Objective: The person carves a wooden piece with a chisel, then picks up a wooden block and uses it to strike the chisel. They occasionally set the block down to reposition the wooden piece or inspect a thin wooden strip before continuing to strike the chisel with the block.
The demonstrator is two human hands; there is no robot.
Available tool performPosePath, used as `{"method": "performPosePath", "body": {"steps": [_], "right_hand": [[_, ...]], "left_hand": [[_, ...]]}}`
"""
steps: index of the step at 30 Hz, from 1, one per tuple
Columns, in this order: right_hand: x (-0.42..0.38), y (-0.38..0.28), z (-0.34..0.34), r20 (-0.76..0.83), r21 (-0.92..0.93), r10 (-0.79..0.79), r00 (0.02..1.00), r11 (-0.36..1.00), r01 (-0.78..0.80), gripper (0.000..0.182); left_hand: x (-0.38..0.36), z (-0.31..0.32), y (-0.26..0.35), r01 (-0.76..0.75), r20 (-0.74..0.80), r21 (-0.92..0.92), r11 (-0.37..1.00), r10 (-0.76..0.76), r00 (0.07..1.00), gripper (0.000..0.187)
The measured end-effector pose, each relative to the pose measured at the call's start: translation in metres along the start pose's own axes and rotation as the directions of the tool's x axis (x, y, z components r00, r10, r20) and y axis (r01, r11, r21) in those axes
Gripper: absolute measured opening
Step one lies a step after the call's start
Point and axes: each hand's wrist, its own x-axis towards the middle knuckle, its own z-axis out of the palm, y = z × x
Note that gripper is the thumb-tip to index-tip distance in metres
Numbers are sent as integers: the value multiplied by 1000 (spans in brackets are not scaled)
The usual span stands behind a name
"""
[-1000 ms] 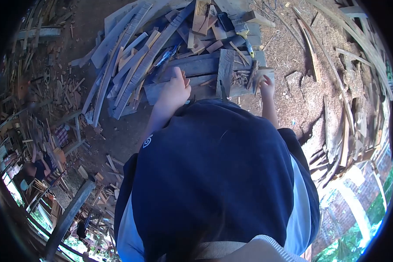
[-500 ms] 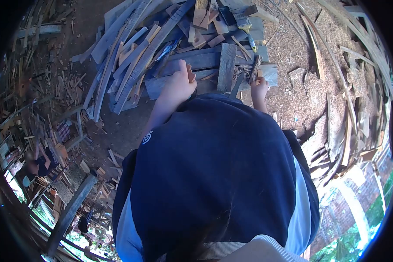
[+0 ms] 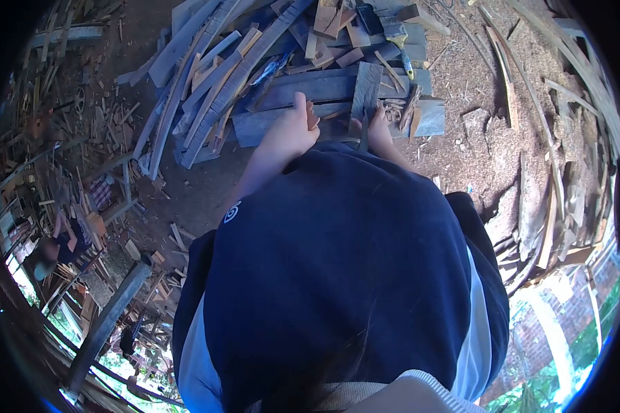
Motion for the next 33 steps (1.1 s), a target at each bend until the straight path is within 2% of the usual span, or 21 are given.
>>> {"method": "performPosePath", "body": {"steps": [1,2,4,8,10,11,12,13,15,16,18,19,20,22,23,24,26,27,30,32,33], "right_hand": [[5,-4,4,26,-34,45,999,998,-44,94],[8,-7,7,31,-36,44,999,998,-43,94],[10,-29,-1,29,-103,171,985,980,-167,94],[14,-33,-1,7,-21,155,988,988,-155,86],[14,-31,0,82,172,67,994,982,-80,71],[8,-32,4,-8,189,42,999,981,-39,54],[3,-33,2,-8,190,43,999,981,-40,54],[-1,-34,0,39,120,-75,996,990,69,49],[-2,-31,0,167,39,-339,926,941,337,41],[-1,-30,2,168,42,-338,926,941,336,41],[0,-28,8,498,-91,-370,784,877,472,40],[-2,-28,12,467,-70,-509,723,794,603,38],[-4,-27,15,466,-66,-509,724,796,602,38],[-12,-39,9,616,-198,-321,719,821,536,39],[-15,-47,-1,629,-213,-244,738,859,466,42],[-16,-40,4,627,-213,-240,741,862,459,42],[-18,-18,18,457,-200,-353,817,854,481,41],[-18,-12,18,457,-202,-347,819,856,475,41],[-25,5,11,462,-241,-222,859,900,362,45],[-31,10,-3,369,-233,-69,927,959,164,37],[-35,14,-4,329,-228,-50,943,965,131,34]], "left_hand": [[0,0,1,55,20,23,998,-55,998,47],[-2,-1,2,60,20,20,998,-61,998,47],[-5,-2,2,15,17,-1,1000,-15,1000,44],[-3,5,-13,6,32,-55,998,-5,999,46],[-4,6,-16,28,38,-8,1000,-27,999,47],[-4,6,-17,29,40,-8,1000,-29,999,47],[-5,4,-15,75,56,8,997,-75,996,47],[-5,3,-14,120,71,24,992,-121,990,47],[-5,7,-20,78,41,38,996,-80,996,46],[-5,9,-23,37,11,52,998,-38,999,45],[-7,13,-30,29,6,24,999,-29,1000,44],[-8,12,-30,17,-2,-7,1000,-17,1000,43],[-9,12,-31,19,0,-4,1000,-19,1000,43],[-12,8,-28,76,19,38,996,-77,997,45],[-13,8,-28,74,22,42,996,-75,997,45],[-13,8,-29,83,16,47,995,-84,996,45],[-14,10,-26,88,18,50,995,-89,996,46],[-14,8,-21,97,32,54,994,-98,995,45],[-14,16,-17,77,60,47,996,-80,995,46],[-13,20,-13,42,66,40,998,-45,997,47],[-14,21,-9,35,81,38,999,-38,996,48]]}}
